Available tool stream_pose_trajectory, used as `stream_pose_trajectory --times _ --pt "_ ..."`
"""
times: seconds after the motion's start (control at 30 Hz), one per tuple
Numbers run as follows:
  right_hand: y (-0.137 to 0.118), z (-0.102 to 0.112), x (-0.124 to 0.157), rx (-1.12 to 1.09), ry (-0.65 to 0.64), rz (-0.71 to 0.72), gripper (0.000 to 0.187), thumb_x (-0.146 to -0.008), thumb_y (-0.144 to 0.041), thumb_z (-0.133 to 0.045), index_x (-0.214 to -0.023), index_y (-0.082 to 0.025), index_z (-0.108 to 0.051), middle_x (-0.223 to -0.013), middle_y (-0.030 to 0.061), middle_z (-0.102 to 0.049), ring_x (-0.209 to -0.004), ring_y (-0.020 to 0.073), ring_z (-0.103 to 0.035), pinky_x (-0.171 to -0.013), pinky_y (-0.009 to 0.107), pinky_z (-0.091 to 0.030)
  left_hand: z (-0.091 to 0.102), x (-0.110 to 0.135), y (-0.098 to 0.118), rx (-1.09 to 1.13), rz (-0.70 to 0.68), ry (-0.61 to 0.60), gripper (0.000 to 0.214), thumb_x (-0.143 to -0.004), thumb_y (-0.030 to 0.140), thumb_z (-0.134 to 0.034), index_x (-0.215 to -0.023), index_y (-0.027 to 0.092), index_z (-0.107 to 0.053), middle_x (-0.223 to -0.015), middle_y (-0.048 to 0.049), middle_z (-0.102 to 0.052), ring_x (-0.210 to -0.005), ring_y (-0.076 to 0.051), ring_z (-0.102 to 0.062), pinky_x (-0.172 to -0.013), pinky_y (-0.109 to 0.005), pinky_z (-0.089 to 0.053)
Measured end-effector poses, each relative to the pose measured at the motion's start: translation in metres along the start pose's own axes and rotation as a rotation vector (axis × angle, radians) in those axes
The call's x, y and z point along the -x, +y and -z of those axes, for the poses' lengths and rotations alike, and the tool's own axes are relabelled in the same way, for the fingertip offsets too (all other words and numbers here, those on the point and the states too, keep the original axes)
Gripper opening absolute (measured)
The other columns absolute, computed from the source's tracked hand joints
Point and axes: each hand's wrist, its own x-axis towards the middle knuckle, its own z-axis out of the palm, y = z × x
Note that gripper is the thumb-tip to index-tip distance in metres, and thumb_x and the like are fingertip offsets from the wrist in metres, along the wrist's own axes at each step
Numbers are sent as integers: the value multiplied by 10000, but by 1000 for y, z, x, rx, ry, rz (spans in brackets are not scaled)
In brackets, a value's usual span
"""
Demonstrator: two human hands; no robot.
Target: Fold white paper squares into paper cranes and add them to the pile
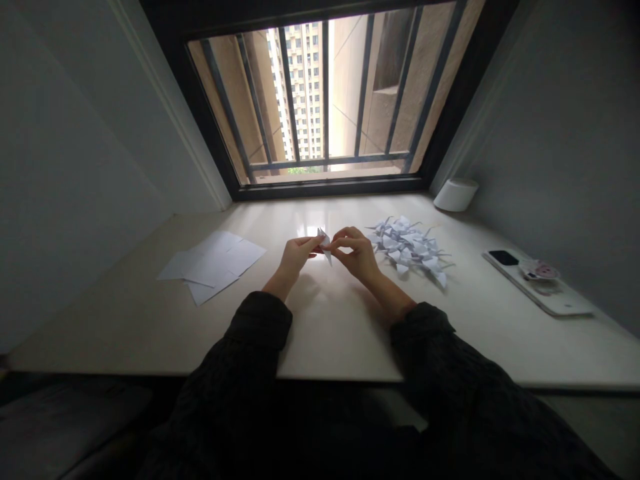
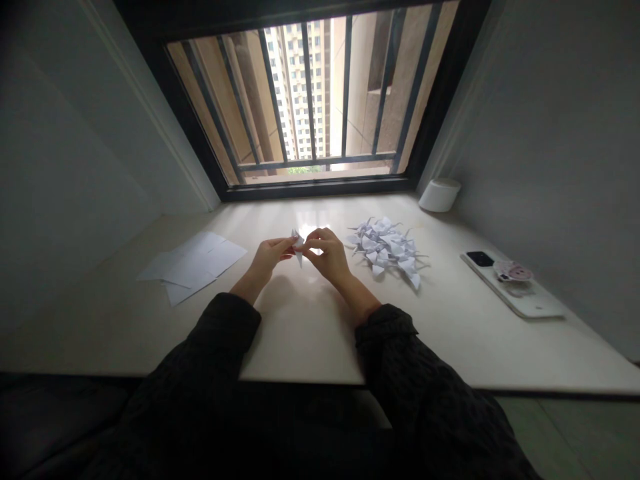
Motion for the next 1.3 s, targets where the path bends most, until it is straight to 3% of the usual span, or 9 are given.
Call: stream_pose_trajectory --times 0.2,0.4,0.57,0.93,1.17,1.3 --pt "0 0 0 -71 -19 -52 117 -798 -339 -678 -722 -272 -736 -779 29 -637 -782 181 -564 -735 341 -478 -2 3 1 -2 -46 0 321 -670 493 -703 -742 183 -747 -725 -74 -708 -772 -209 -644 -769 -346 -443" --pt "5 -8 1 -272 -19 -80 125 -761 -391 -707 -793 -281 -757 -816 27 -573 -733 147 -535 -625 291 -464 1 -4 -6 -38 -67 5 378 -650 536 -710 -773 182 -756 -722 -66 -708 -744 -199 -637 -740 -335 -455" --pt "7 -11 0 -312 -45 -139 155 -740 -427 -717 -771 -282 -764 -765 10 -529 -693 129 -496 -613 277 -451 2 -8 -11 -9 -83 -24 404 -633 539 -730 -808 176 -762 -740 -67 -711 -728 -191 -634 -728 -333 -470" --pt "10 -12 1 -416 -22 -319 176 -671 -423 -746 -758 -272 -767 -809 28 -653 -752 153 -595 -619 278 -485 1 -4 -6 -15 -117 -28 360 -666 526 -709 -788 191 -762 -730 -53 -710 -686 -169 -616 -713 -319 -459" --pt "7 -12 3 -382 2 -430 165 -676 -393 -724 -721 -238 -762 -782 28 -696 -689 147 -600 -588 272 -444 -2 -1 -5 -33 -140 -43 372 -661 526 -713 -798 184 -761 -707 -55 -705 -688 -172 -616 -712 -319 -457" --pt "7 -13 2 -406 17 -433 187 -675 -407 -731 -741 -235 -762 -807 32 -701 -706 151 -608 -592 269 -439 -2 -1 -5 -33 -132 -17 368 -669 528 -701 -781 182 -757 -735 -60 -710 -716 -180 -621 -711 -318 -456"
